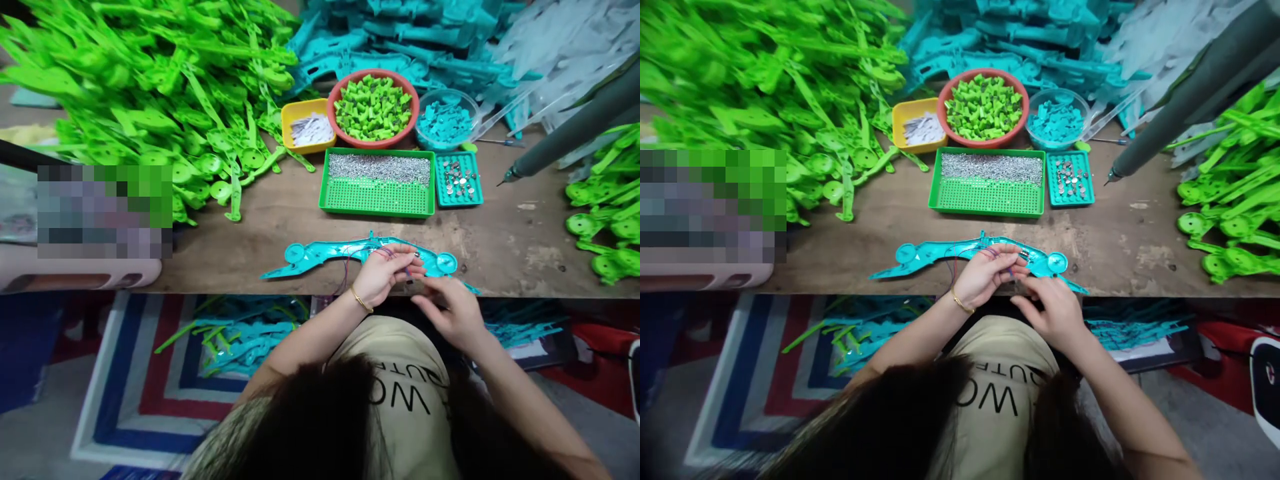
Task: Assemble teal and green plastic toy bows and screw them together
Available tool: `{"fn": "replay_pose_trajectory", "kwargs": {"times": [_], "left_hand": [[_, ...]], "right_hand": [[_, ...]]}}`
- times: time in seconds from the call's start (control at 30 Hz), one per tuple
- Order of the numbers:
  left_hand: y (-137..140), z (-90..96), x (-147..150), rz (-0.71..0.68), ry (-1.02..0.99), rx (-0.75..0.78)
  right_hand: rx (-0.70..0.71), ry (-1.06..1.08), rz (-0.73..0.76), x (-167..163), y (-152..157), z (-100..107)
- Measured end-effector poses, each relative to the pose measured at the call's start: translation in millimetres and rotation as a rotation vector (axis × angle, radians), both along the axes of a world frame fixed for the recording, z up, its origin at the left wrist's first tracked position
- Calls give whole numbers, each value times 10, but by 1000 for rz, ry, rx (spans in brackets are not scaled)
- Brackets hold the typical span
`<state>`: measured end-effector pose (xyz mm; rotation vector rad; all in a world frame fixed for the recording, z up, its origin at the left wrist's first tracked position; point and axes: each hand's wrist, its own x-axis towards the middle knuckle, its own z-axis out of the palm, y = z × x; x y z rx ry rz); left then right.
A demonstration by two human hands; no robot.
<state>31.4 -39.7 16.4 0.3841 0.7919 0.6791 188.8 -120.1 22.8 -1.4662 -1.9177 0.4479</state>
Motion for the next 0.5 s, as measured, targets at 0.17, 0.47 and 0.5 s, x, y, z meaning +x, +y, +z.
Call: {"fn": "replay_pose_trajectory", "kwargs": {"times": [0.17,0.47,0.5], "left_hand": [[-68,-17,106,104,-18,-26],[-171,-9,-50,109,-118,-107],[-190,-30,-45,104,-128,-111]], "right_hand": [[27,150,-116,-233,-68,-243],[-471,906,-256,-173,-79,-270],[-482,932,-254,-146,-70,-283]]}}
